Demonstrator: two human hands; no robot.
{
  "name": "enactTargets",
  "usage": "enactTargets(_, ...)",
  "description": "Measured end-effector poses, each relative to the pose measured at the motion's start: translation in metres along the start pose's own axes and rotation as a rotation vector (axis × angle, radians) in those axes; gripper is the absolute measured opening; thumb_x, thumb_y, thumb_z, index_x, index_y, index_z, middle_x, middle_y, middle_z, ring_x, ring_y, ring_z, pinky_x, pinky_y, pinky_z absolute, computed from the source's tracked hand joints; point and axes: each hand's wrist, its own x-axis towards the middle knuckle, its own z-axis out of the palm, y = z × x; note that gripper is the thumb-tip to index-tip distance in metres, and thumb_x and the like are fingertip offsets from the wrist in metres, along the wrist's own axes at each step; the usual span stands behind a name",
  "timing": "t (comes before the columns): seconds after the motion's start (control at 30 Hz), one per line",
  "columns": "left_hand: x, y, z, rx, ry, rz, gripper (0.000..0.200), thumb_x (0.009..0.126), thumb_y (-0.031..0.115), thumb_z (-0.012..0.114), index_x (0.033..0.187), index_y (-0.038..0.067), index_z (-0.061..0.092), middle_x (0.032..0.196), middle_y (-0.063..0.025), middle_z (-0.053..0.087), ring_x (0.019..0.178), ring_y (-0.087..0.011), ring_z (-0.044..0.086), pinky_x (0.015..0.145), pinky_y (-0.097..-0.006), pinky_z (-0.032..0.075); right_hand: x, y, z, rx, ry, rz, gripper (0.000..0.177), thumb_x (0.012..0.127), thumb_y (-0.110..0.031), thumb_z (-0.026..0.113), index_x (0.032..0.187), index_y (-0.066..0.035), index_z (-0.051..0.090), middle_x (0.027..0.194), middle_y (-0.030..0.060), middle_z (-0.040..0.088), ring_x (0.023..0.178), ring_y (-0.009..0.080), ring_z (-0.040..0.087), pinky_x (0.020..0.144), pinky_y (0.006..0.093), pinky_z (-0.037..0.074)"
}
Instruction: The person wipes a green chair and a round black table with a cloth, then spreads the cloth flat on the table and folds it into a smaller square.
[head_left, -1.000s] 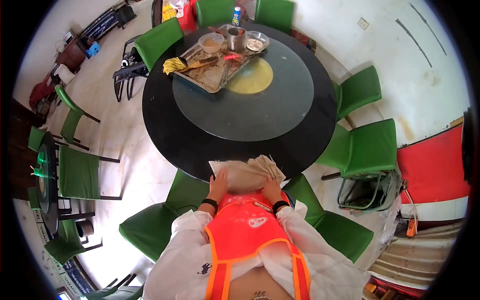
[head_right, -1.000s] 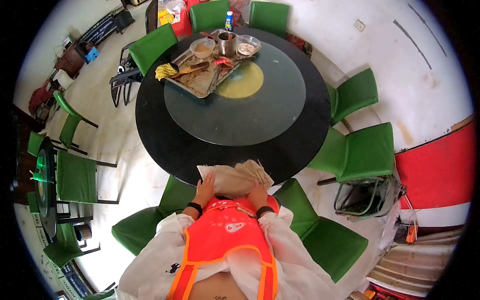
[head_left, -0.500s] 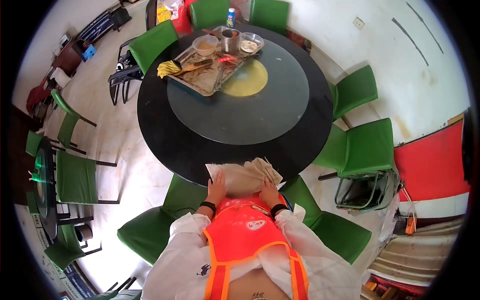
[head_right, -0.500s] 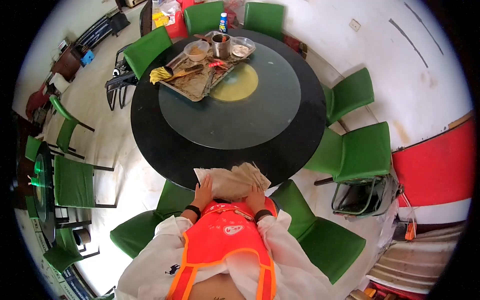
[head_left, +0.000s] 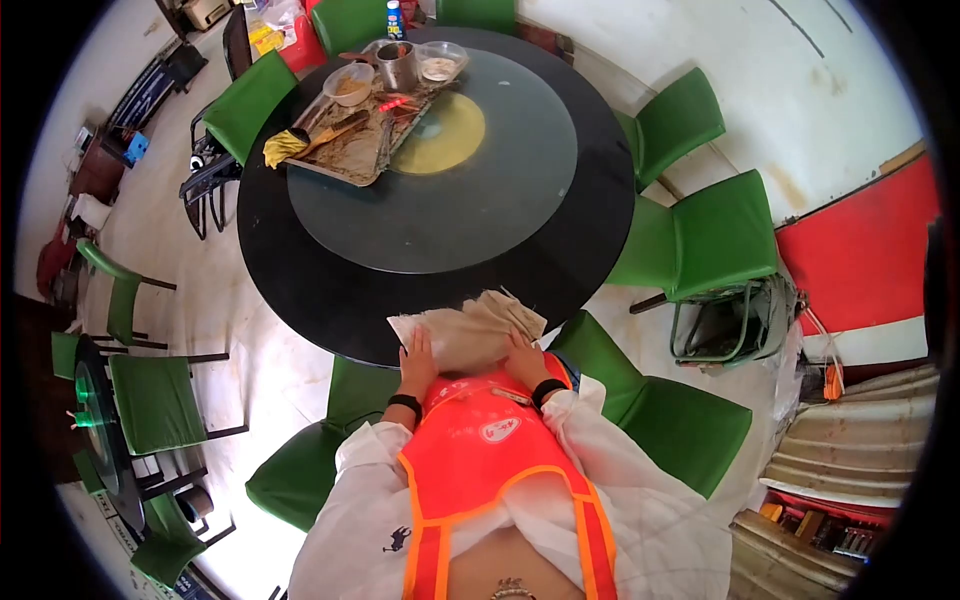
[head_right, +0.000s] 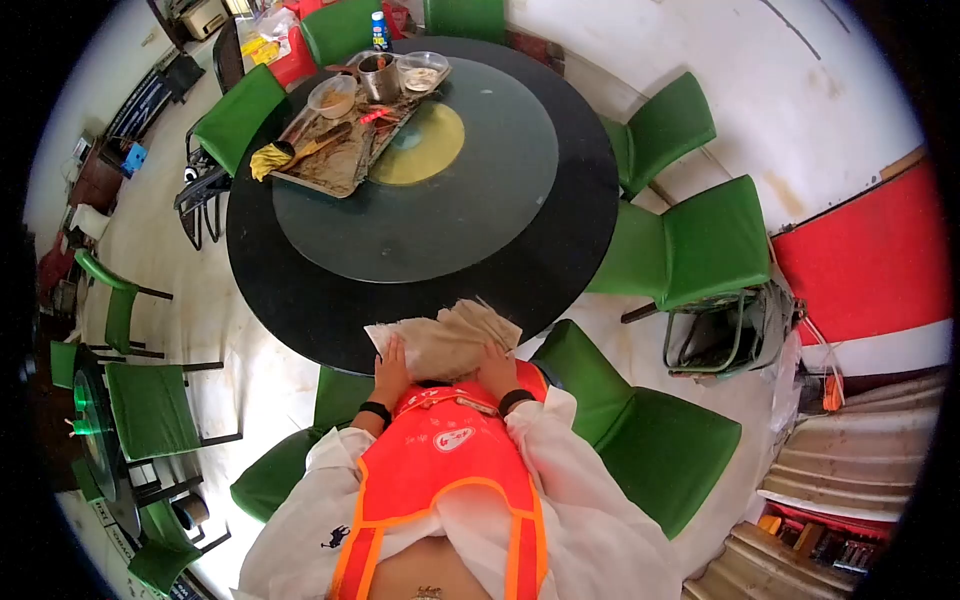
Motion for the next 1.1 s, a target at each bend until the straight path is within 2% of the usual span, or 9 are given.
enactTargets(0.13,0.004,0.000,0.006,0.040,0.026,0.009,0.070,0.073,0.015,0.058,0.136,0.006,0.028,0.144,-0.0116,0.022,0.132,-0.0273,0.025,0.101,-0.0505,0.029,0.000,0.000,-0.009,-0.005,-0.049,0.006,0.054,0.075,-0.015,0.054,0.126,-0.007,0.039,0.143,0.0088,0.025,0.129,0.0268,0.030,0.096,0.0580,0.030)
enactTargets(0.2,0.008,-0.001,0.011,0.009,0.095,0.040,0.072,0.073,0.017,0.059,0.136,0.006,0.026,0.144,-0.0135,0.023,0.131,-0.0265,0.026,0.103,-0.0437,0.028,0.000,-0.001,-0.014,-0.004,-0.061,0.016,0.056,0.074,-0.014,0.054,0.128,-0.009,0.039,0.143,0.0079,0.024,0.129,0.0258,0.029,0.097,0.0591,0.028)
enactTargets(0.3,0.010,0.005,0.003,-0.004,0.064,0.086,0.070,0.072,0.015,0.058,0.135,0.007,0.029,0.141,-0.0155,0.028,0.130,-0.0275,0.028,0.102,-0.0410,0.029,0.003,-0.002,-0.023,-0.030,-0.095,0.060,0.058,0.074,-0.014,0.054,0.129,-0.010,0.037,0.144,0.0065,0.023,0.131,0.0240,0.027,0.098,0.0608,0.025)
enactTargets(0.47,0.009,0.018,-0.005,0.018,0.075,0.131,0.068,0.071,0.013,0.058,0.133,0.007,0.032,0.141,-0.0151,0.028,0.129,-0.0275,0.030,0.101,-0.0427,0.030,0.008,0.012,-0.033,-0.031,-0.104,0.159,0.061,0.074,-0.016,0.055,0.132,-0.011,0.036,0.145,0.0053,0.022,0.131,0.0224,0.026,0.099,0.0618,0.021)
enactTargets(0.53,0.012,0.025,-0.003,0.030,0.075,0.143,0.067,0.071,0.012,0.058,0.132,0.006,0.032,0.141,-0.0149,0.028,0.129,-0.0269,0.030,0.100,-0.0438,0.030,0.014,0.029,-0.031,-0.047,-0.024,0.191,0.060,0.075,-0.017,0.054,0.132,-0.012,0.035,0.145,0.0047,0.021,0.132,0.0224,0.025,0.099,0.0630,0.019)
enactTargets(0.6,0.017,0.033,-0.002,0.041,0.045,0.187,0.060,0.076,0.013,0.053,0.132,0.011,0.035,0.142,-0.0114,0.028,0.130,-0.0225,0.030,0.099,-0.0492,0.031,0.019,0.042,-0.036,-0.018,-0.038,0.212,0.060,0.076,-0.017,0.053,0.133,-0.012,0.034,0.146,0.0044,0.021,0.132,0.0224,0.025,0.099,0.0637,0.019)
enactTargets(0.7,0.022,0.043,-0.001,0.010,0.058,0.229,0.056,0.077,0.013,0.052,0.131,0.010,0.037,0.142,-0.0104,0.027,0.130,-0.0213,0.030,0.099,-0.0508,0.030,0.027,0.055,-0.047,0.006,-0.060,0.246,0.060,0.077,-0.018,0.053,0.134,-0.013,0.034,0.146,0.0038,0.020,0.133,0.0227,0.024,0.099,0.0644,0.017)
enactTargets(0.83,0.028,0.058,-0.003,-0.017,0.062,0.195,0.056,0.077,0.014,0.052,0.131,0.010,0.037,0.143,-0.0099,0.026,0.130,-0.0214,0.029,0.100,-0.0516,0.029,0.036,0.065,-0.061,0.028,-0.101,0.273,0.056,0.081,-0.022,0.048,0.134,-0.015,0.033,0.145,0.0030,0.023,0.131,0.0223,0.027,0.099,0.0655,0.016)
enactTargets(1.1,0.028,0.080,-0.005,0.030,0.062,0.117,0.065,0.074,0.012,0.056,0.134,0.009,0.031,0.145,-0.0084,0.021,0.132,-0.0203,0.025,0.102,-0.0496,0.027,0.048,0.086,-0.069,-0.008,-0.192,0.231,0.063,0.078,-0.020,0.052,0.137,-0.016,0.030,0.147,0.0043,0.017,0.133,0.0253,0.023,0.101,0.0616,0.018)
